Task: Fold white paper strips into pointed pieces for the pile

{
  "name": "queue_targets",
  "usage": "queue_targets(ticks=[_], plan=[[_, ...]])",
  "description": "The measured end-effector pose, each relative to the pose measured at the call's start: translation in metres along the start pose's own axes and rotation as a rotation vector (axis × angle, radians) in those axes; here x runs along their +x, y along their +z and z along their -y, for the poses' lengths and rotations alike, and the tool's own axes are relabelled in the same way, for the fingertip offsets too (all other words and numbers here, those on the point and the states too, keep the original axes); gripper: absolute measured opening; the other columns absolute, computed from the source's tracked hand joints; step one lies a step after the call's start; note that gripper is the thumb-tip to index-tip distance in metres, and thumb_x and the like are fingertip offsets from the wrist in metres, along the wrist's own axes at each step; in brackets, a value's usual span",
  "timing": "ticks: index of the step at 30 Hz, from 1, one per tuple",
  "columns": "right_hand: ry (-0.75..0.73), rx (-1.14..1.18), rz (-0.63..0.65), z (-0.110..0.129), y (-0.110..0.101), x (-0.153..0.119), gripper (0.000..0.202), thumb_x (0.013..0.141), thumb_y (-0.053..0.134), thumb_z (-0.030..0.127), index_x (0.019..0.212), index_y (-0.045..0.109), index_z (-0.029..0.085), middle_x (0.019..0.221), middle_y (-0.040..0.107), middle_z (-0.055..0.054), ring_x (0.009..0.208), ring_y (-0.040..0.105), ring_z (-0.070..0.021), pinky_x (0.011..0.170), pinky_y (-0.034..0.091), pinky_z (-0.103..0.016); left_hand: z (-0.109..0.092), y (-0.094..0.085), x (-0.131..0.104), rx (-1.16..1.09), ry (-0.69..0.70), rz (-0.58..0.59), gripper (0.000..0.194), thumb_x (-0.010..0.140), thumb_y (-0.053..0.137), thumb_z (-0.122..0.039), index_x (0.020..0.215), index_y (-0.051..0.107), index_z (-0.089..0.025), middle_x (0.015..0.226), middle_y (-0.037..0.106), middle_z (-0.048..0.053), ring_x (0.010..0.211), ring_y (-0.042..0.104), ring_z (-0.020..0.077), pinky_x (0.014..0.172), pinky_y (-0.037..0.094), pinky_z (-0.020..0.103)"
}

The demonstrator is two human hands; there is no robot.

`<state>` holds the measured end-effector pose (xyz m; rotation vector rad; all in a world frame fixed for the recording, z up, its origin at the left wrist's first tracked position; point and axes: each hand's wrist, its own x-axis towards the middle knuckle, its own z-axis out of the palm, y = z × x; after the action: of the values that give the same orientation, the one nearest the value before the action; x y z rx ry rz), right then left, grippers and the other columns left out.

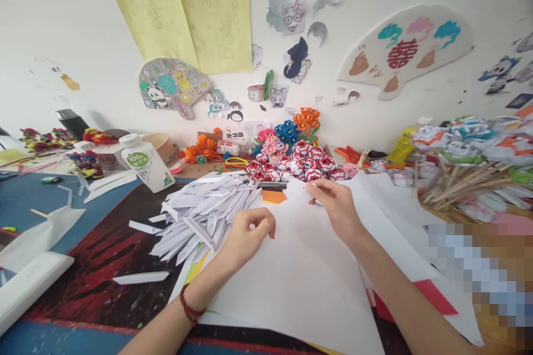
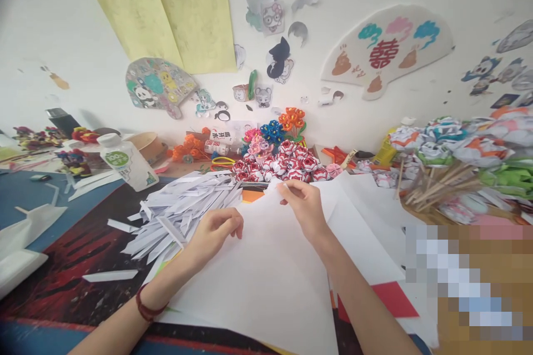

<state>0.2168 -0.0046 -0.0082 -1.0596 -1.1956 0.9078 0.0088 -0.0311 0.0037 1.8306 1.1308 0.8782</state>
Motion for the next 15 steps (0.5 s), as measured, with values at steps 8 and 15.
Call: queue_targets(ticks=[8, 15], plan=[[0.038, 0.007, 0.098, 0.003, 0.011, -0.006, 0.022, 0.077, 0.068, 0.037, 0.069, 0.066, 0.016, 0.056, 0.055, 0.001, 0.055, 0.050, -0.0112, 0.058, 0.041, -0.025, 0.001, -0.001, -0.002, 0.256, 0.049, -0.305, 0.017, 0.088, 0.048, -0.032, 0.082, 0.056, -0.018, 0.080, 0.061, 0.001, 0.071, 0.050, 0.0138, 0.067, 0.038, 0.025], [0.153, 0.097, 0.246, 0.003, 0.013, -0.007, 0.025, 0.078, 0.066, 0.039, 0.075, 0.066, 0.014, 0.064, 0.059, -0.001, 0.057, 0.054, -0.0127, 0.060, 0.044, -0.028, 0.017, -0.001, 0.007, 0.159, -0.057, -0.169, 0.027, 0.090, 0.043, -0.037, 0.083, 0.059, -0.018, 0.077, 0.061, 0.001, 0.065, 0.051, 0.0134, 0.063, 0.038, 0.025]])
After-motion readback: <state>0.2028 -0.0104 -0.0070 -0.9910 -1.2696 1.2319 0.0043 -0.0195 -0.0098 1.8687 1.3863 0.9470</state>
